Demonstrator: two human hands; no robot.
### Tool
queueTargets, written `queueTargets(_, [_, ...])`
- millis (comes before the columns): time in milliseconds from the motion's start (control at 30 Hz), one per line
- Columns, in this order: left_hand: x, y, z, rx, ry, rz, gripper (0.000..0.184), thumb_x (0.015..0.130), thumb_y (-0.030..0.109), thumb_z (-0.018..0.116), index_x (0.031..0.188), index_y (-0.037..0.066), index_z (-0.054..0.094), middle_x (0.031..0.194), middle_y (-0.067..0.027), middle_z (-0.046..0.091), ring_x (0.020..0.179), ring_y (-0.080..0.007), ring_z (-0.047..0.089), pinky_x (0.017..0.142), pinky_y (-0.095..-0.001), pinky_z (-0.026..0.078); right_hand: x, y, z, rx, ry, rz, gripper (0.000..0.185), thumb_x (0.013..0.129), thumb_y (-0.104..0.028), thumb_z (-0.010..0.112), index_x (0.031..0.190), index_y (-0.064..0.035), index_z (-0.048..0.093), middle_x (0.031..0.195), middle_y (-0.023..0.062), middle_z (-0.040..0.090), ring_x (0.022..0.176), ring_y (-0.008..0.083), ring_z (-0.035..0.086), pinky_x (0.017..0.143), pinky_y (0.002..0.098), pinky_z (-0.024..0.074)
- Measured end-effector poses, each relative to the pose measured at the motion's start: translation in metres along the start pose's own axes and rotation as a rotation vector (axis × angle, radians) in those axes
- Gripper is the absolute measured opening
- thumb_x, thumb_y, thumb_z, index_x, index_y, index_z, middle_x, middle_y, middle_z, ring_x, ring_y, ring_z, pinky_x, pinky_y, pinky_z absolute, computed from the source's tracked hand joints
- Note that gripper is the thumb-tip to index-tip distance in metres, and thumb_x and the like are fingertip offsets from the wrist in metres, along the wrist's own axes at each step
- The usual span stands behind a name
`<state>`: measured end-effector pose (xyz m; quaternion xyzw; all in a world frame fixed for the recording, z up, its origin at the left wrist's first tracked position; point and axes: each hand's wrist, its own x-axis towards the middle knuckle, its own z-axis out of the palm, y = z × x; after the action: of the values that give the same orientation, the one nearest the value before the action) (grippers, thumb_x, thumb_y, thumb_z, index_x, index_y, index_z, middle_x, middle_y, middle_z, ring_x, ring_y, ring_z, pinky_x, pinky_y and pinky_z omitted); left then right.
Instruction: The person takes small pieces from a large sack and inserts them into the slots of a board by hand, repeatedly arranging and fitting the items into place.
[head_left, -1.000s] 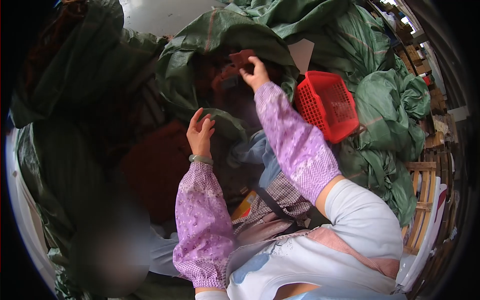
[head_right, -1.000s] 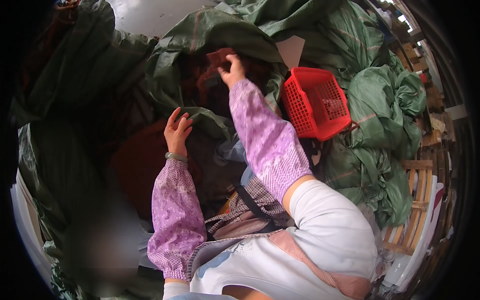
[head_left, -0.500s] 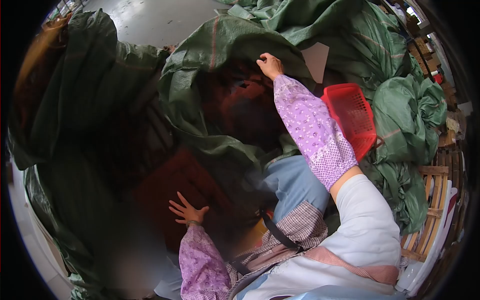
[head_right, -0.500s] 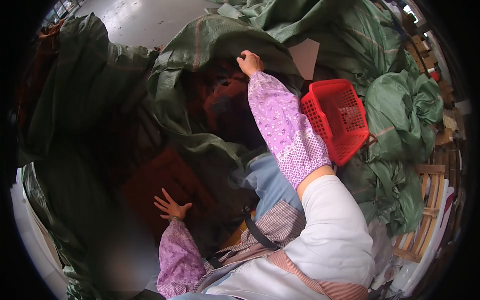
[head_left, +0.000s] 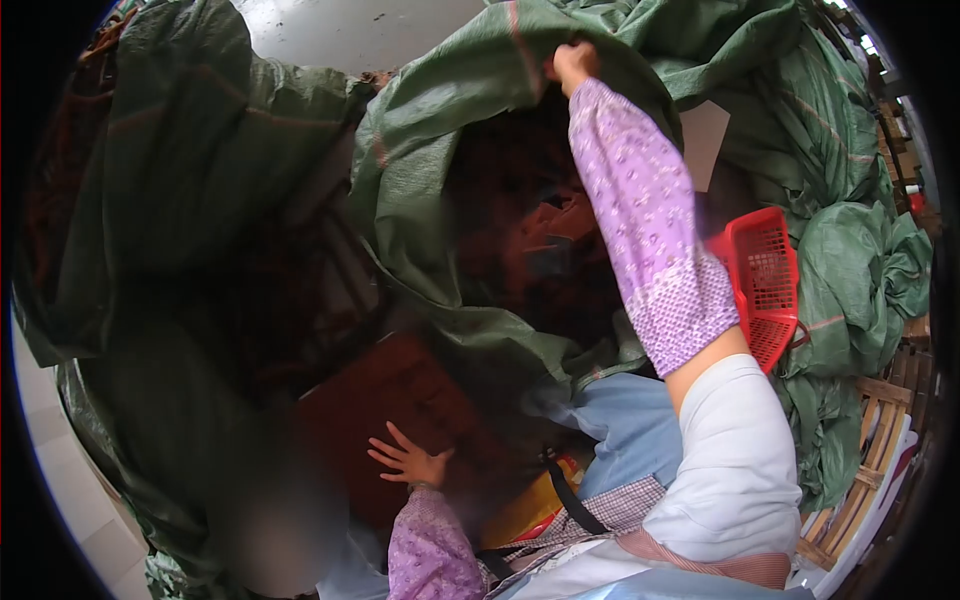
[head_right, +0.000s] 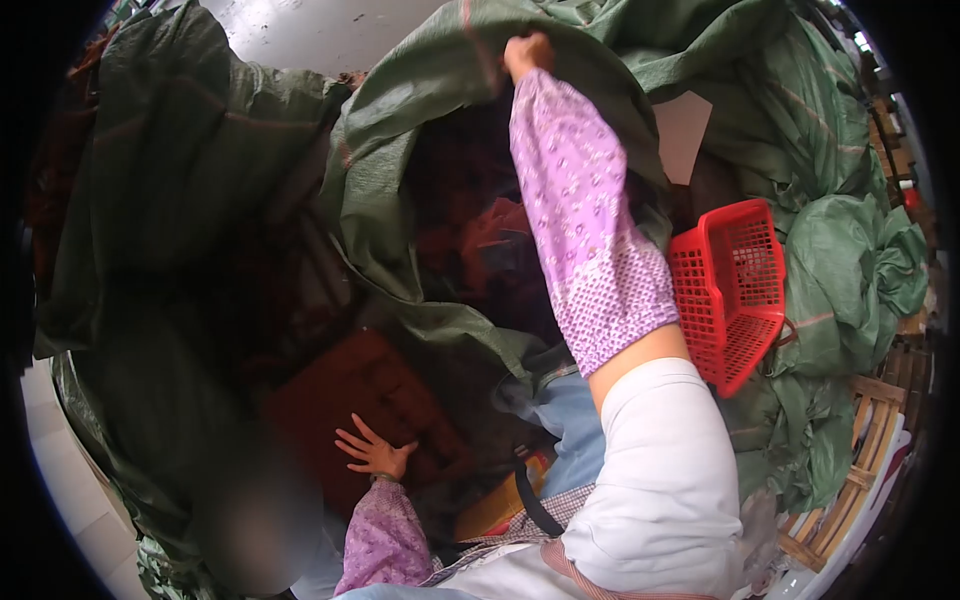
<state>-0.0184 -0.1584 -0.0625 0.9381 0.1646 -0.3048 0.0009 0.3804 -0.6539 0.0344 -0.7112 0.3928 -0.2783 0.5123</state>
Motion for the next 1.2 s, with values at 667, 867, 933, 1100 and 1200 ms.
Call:
queueTargets(667, [-0.008,-0.022,-0.021,-0.245,0.011,0.164,0.121,0.05,0.037,0.079,0.135,0.03,-0.006,0.141,-0.0139,-0.012,0.129,-0.0368,-0.009,0.093,-0.0642,0.013,-0.451,0.084,-0.043,0.002,-0.928,-0.263,0.012,0.076,-0.013,0.055,0.077,-0.002,0.061,0.066,0.0077,0.062,0.059,0.0152,0.06,0.056,0.0271,0.0474])
queueTargets(867, [-0.041,-0.075,-0.02,-0.28,0.11,0.222,0.117,0.051,0.033,0.079,0.135,0.032,-0.001,0.141,-0.0125,-0.01,0.129,-0.0365,-0.004,0.095,-0.0623,0.015,-0.537,0.128,-0.059,-0.534,-0.685,-0.628,0.036,0.069,-0.021,0.064,0.1,-0.0087,0.051,0.097,0.01,0.052,0.09,0.029,0.05,0.077,0.0389,0.0408])
queueTargets(933, [-0.047,-0.093,-0.007,-0.309,0.042,0.172,0.116,0.053,0.033,0.079,0.135,0.032,-0.002,0.141,-0.013,-0.011,0.129,-0.0361,-0.006,0.095,-0.0617,0.014,-0.544,0.121,-0.067,-0.601,-0.588,-0.642,0.043,0.068,-0.021,0.066,0.105,-0.0106,0.046,0.104,0.0104,0.047,0.094,0.0301,0.047,0.08,0.0405,0.0382])
queueTargets(1100, [-0.048,-0.095,0.004,-0.268,0.016,0.208,0.112,0.053,0.032,0.079,0.135,0.034,0.003,0.141,-0.0121,-0.012,0.129,-0.0361,-0.007,0.095,-0.0624,0.016,-0.542,0.128,-0.072,-0.741,-0.732,-0.519,0.046,0.069,-0.025,0.066,0.107,-0.0096,0.045,0.098,0.011,0.044,0.092,0.0299,0.049,0.068,0.0443,0.045])
queueTargets(1200, [-0.047,-0.087,-0.006,-0.264,0.032,0.234,0.11,0.054,0.029,0.079,0.135,0.035,0.004,0.142,-0.0122,-0.009,0.13,-0.0354,-0.005,0.095,-0.0624,0.016,-0.552,0.128,-0.069,-0.793,-0.686,-0.439,0.047,0.072,-0.028,0.064,0.11,-0.0099,0.042,0.101,0.0128,0.042,0.091,0.0323,0.05,0.07,0.045,0.0446])
